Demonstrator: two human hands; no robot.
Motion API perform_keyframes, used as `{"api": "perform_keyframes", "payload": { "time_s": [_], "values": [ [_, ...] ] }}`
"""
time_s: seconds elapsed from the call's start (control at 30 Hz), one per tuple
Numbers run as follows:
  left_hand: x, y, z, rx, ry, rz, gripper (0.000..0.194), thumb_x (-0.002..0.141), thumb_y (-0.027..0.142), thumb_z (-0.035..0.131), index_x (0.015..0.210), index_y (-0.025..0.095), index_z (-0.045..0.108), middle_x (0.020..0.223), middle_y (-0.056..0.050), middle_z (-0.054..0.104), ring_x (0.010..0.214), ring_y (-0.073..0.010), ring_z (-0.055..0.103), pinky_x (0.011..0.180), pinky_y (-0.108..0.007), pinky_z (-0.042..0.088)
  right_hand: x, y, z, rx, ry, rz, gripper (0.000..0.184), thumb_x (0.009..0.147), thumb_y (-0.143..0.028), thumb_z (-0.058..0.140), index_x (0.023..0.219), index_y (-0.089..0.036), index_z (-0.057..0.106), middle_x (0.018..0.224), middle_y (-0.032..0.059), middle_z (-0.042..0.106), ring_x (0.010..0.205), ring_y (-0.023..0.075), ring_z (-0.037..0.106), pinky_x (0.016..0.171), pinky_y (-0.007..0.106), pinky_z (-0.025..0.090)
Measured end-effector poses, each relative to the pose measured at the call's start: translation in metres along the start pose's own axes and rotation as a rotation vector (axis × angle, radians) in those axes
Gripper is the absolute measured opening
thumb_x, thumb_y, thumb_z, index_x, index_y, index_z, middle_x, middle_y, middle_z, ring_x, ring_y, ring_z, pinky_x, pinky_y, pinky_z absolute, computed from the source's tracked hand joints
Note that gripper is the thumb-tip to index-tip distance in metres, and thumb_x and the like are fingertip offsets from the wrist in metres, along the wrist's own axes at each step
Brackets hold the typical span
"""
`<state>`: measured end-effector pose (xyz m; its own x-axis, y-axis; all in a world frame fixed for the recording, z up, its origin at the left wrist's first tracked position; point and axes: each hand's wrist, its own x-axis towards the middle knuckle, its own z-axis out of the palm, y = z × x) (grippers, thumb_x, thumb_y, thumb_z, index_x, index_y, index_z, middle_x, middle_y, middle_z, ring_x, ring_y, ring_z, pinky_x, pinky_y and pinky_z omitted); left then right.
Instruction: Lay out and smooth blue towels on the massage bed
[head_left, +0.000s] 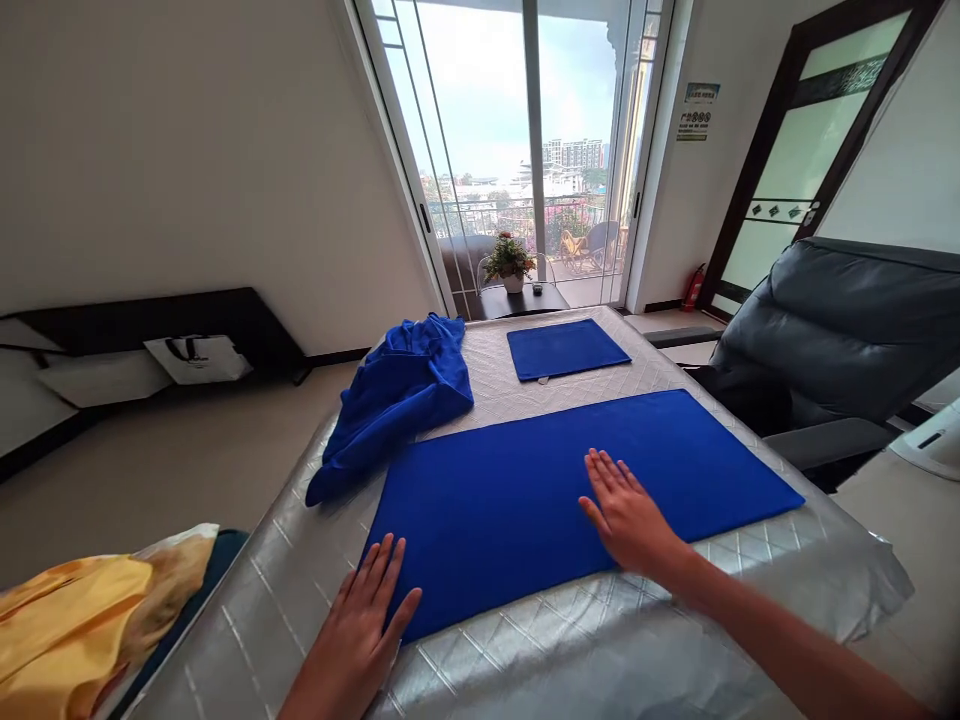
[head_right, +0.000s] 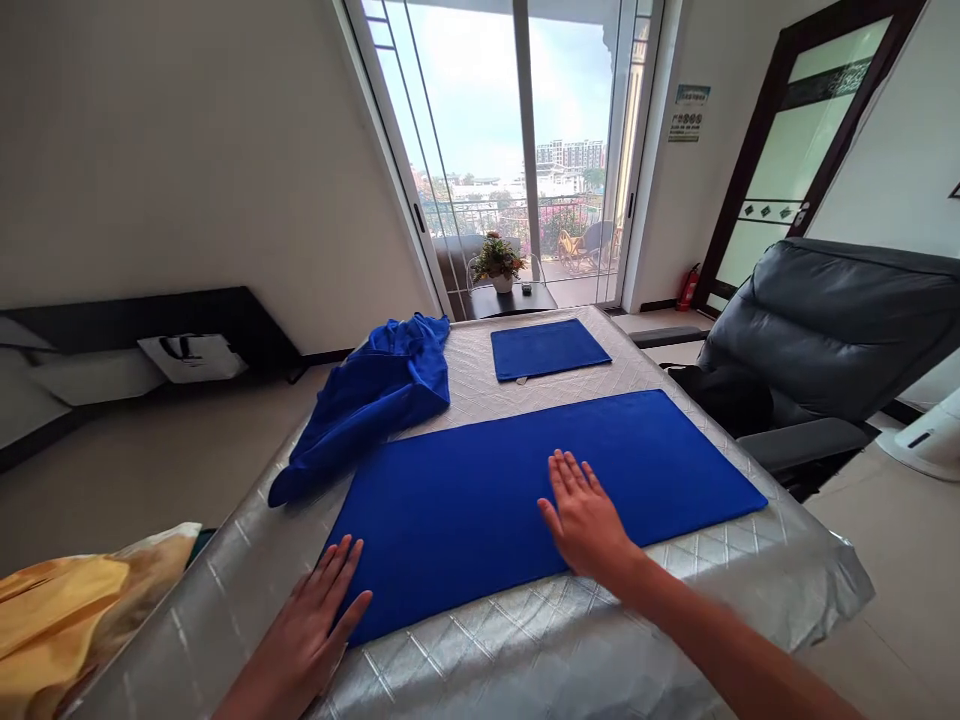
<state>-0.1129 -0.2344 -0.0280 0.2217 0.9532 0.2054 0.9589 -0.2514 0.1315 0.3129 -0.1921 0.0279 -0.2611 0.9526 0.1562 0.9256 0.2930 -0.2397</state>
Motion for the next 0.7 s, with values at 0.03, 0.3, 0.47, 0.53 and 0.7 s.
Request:
{"api": "perform_keyframes", "payload": {
  "time_s": [0.03,0.3,0.47,0.53,0.7],
  "values": [
    [-0.001,0.0,0.002,0.017,-0.008,-0.003,0.068,0.104,0.051,0.033,0.164,0.026,0.013,0.17,-0.007,0.027,0.156,-0.0282,0.026,0.124,-0.058,0.03,0.004,-0.029,0.004,0.041,-0.023,-0.071,0.072,0.108,-0.053,0.017,0.163,-0.007,0.022,0.169,0.0118,0.018,0.158,0.0234,0.014,0.129,0.046,0.017],
    [0.002,-0.003,0.012,0.075,-0.023,-0.01,0.076,0.1,0.062,0.03,0.162,0.018,0.029,0.168,-0.009,0.03,0.156,-0.0298,0.026,0.125,-0.057,0.028,0.023,-0.149,0.032,0.309,-0.2,-0.309,0.077,0.107,-0.057,0.026,0.164,-0.006,0.017,0.17,0.014,0.008,0.159,0.0245,0.006,0.13,0.048,0.012],
    [0.002,-0.001,0.012,0.052,-0.028,-0.018,0.075,0.1,0.062,0.03,0.161,0.019,0.03,0.168,-0.009,0.03,0.157,-0.0294,0.024,0.125,-0.056,0.026,0.021,-0.142,0.039,0.319,-0.232,-0.289,0.079,0.106,-0.059,0.026,0.165,-0.009,0.013,0.17,0.0118,0.006,0.159,0.0241,0.003,0.13,0.049,0.008],
    [0.002,-0.001,0.011,0.04,-0.048,-0.029,0.075,0.1,0.062,0.028,0.162,0.019,0.028,0.169,-0.008,0.028,0.157,-0.0288,0.023,0.126,-0.056,0.025,0.019,-0.131,0.039,0.297,-0.23,-0.273,0.079,0.106,-0.06,0.025,0.165,-0.01,0.012,0.171,0.0108,0.004,0.159,0.0239,0.002,0.131,0.049,0.006],
    [0.004,-0.002,0.008,0.012,-0.103,-0.057,0.078,0.099,0.063,0.026,0.163,0.019,0.024,0.17,-0.007,0.024,0.158,-0.0278,0.022,0.127,-0.054,0.023,0.013,-0.09,0.031,0.213,-0.249,-0.197,0.08,0.105,-0.063,0.022,0.165,-0.011,0.011,0.171,0.0088,0.004,0.159,0.0233,0.004,0.131,0.047,0.006]
  ]
}}
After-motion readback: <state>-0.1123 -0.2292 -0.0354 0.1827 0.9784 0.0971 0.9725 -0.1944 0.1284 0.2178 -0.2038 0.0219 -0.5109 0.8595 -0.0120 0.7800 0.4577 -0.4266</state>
